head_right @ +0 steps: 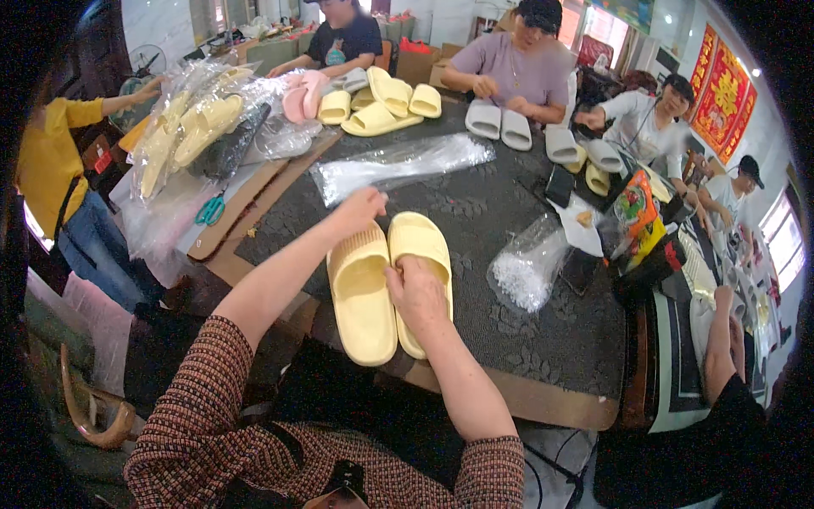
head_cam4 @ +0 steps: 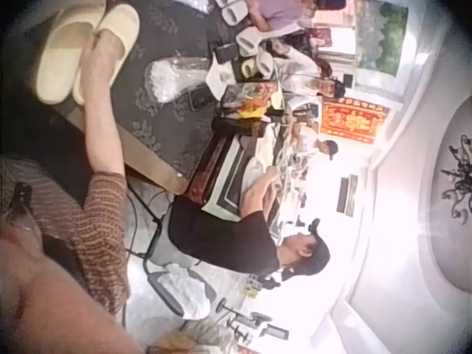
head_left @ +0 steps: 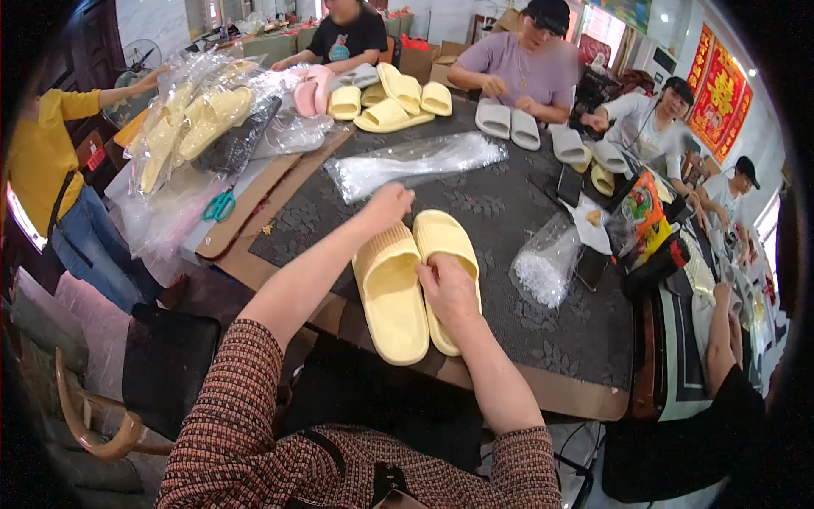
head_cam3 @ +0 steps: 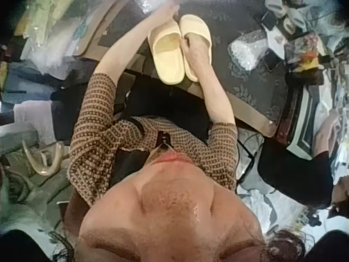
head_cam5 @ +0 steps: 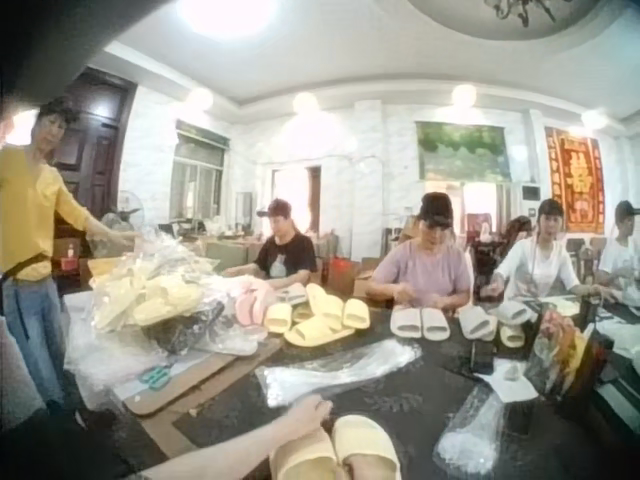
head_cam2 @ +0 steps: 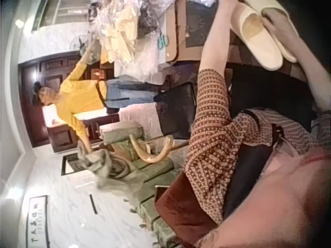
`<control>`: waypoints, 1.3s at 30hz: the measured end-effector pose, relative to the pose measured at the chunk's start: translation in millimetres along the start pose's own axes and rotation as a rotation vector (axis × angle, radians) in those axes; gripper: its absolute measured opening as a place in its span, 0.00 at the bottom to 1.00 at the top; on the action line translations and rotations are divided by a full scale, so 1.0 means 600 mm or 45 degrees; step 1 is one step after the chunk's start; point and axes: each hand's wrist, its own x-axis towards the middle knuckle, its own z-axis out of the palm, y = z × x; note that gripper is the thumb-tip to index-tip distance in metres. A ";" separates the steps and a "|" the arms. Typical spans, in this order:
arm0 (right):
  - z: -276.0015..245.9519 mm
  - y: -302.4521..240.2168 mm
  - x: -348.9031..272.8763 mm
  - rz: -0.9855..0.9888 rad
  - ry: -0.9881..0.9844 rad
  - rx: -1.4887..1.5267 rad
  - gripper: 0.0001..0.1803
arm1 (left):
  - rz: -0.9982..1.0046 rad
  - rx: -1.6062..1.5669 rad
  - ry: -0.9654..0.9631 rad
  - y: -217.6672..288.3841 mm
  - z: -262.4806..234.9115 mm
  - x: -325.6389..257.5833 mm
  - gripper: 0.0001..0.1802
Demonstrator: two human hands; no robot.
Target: The person connects pairs of slippers together by taking slippers on the table and threading plastic tag fasteners through them by hand.
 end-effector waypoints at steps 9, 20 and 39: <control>0.000 0.008 0.008 -0.012 0.056 0.091 0.10 | -0.296 -1.007 -0.187 0.066 -0.039 0.009 0.10; -0.008 0.008 -0.011 -0.039 0.085 0.110 0.09 | -0.076 -0.656 0.545 0.010 -0.390 0.044 0.13; -0.006 -0.004 -0.006 0.091 0.104 0.215 0.10 | -0.139 -0.027 -0.140 0.069 -0.299 -0.167 0.29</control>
